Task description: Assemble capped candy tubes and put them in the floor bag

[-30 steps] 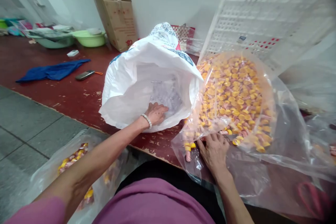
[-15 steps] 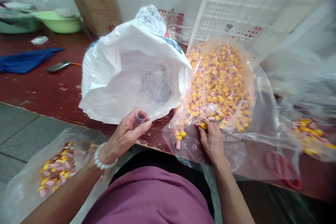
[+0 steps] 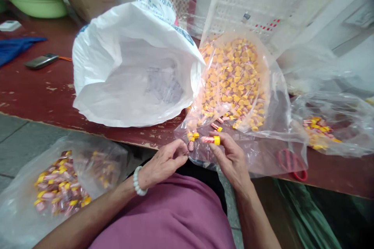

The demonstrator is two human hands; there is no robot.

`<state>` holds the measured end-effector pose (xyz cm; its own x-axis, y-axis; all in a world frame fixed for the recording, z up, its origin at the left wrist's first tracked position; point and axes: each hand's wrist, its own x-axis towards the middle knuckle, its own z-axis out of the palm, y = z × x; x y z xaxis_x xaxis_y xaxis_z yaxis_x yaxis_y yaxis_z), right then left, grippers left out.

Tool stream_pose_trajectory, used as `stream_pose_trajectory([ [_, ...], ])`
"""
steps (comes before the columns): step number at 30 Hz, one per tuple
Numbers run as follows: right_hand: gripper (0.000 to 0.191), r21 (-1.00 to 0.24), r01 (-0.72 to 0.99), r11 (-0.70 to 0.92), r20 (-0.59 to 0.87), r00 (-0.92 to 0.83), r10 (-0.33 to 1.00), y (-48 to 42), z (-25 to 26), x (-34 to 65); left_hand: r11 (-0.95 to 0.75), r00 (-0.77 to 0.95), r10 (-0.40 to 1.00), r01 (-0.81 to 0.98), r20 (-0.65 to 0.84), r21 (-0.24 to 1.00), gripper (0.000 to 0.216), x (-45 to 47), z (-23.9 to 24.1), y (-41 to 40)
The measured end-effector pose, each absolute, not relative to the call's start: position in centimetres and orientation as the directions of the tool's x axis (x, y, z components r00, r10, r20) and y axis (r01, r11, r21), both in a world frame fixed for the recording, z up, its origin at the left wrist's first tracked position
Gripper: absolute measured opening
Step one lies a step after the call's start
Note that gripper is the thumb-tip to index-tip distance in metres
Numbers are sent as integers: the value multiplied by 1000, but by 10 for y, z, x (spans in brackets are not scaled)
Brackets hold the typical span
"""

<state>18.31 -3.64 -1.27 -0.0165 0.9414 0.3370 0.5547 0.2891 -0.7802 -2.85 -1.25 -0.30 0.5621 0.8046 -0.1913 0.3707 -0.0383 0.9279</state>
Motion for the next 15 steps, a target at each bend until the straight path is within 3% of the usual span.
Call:
stream_pose_trajectory([
  [4,30,-605,670,429,364,-246,898,-49,2,164,-188,552,816,538,-174,822,6,-25,0,-14],
  [7,36,-526,724,447,332,-310,891,-53,2,156,-193,570,810,483,-139,854,3,-26,6,-16],
  [11,58,-602,632,488,315,-374,872,-56,2,150,-41,612,780,253,-127,967,28,-26,10,-14],
  [15,58,-697,590,408,380,-178,908,-53,2,153,193,532,807,175,-258,965,46,-23,-2,-11],
])
